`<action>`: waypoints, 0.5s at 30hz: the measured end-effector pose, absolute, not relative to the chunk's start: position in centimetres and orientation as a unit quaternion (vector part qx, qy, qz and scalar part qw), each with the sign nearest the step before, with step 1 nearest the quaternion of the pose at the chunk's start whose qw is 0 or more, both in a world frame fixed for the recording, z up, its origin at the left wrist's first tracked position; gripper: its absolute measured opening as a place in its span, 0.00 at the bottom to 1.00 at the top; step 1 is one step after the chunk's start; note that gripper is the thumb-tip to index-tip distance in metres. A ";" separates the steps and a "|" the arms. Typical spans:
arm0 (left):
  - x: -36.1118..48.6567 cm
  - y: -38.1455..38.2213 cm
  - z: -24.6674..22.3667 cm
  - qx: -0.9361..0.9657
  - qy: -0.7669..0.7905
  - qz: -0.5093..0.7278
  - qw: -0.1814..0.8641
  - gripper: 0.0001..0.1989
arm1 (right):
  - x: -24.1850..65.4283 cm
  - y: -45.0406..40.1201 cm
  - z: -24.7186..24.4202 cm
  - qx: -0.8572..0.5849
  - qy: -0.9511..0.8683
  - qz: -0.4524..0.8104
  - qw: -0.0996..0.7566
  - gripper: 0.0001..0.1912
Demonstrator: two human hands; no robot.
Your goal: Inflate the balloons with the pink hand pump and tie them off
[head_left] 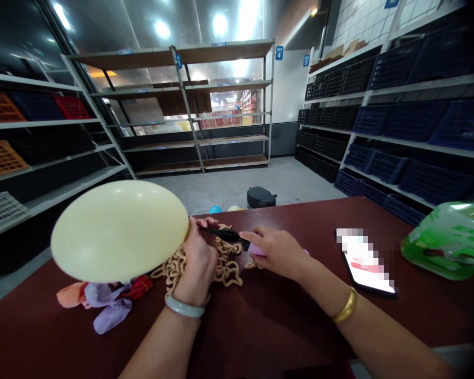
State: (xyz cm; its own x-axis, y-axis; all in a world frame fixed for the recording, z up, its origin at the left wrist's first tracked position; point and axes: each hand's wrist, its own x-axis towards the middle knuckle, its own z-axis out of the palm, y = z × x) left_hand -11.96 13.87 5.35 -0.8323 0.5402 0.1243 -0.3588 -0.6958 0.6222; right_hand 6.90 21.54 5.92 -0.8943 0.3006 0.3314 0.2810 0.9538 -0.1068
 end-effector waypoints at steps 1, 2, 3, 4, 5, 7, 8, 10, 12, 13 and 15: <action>-12.4 13.8 5.4 0.142 0.308 0.910 0.237 0.16 | 7.1 22.1 5.9 -0.160 -0.971 0.028 0.175 0.28; -12.8 13.7 5.4 0.135 0.318 0.911 0.224 0.15 | 7.3 22.8 5.8 -0.175 -0.969 0.027 0.174 0.28; -13.2 13.6 5.4 0.129 0.329 0.911 0.214 0.15 | 7.5 23.5 5.6 -0.192 -0.966 0.026 0.170 0.28; -13.4 13.5 5.4 0.127 0.340 0.908 0.210 0.16 | 7.7 24.3 5.4 -0.213 -0.963 0.023 0.165 0.28; -13.6 13.4 5.5 0.129 0.351 0.903 0.211 0.17 | 7.9 25.0 5.1 -0.232 -0.960 0.021 0.157 0.28; -13.6 13.3 5.5 0.150 0.364 0.894 0.215 0.20 | 8.4 26.3 4.4 -0.263 -0.956 0.015 0.132 0.27; -13.4 13.2 5.5 0.166 0.370 0.888 0.216 0.21 | 8.6 26.8 4.0 -0.275 -0.954 0.013 0.116 0.27; -13.0 13.2 5.5 0.202 0.384 0.875 0.215 0.22 | 8.8 27.6 3.5 -0.293 -0.952 0.014 0.088 0.26; -12.3 13.3 5.4 0.235 0.410 0.851 0.230 0.22 | 8.8 27.8 3.3 -0.299 -0.949 0.018 0.096 0.27; -11.9 13.3 5.3 0.248 0.428 0.835 0.243 0.22 | 8.6 27.8 3.4 -0.296 -0.947 0.020 0.122 0.27; -11.0 13.4 5.0 0.275 0.466 0.795 0.272 0.23 | 8.0 27.3 3.8 -0.269 -0.939 0.046 0.208 0.25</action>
State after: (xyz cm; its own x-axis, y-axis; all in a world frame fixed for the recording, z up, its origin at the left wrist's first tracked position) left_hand -10.99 13.36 4.96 -0.7004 0.6896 0.1844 -0.1761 -0.4172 0.8916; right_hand 8.03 27.30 3.77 -0.7688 0.5250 0.3651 0.4865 0.8508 -0.1989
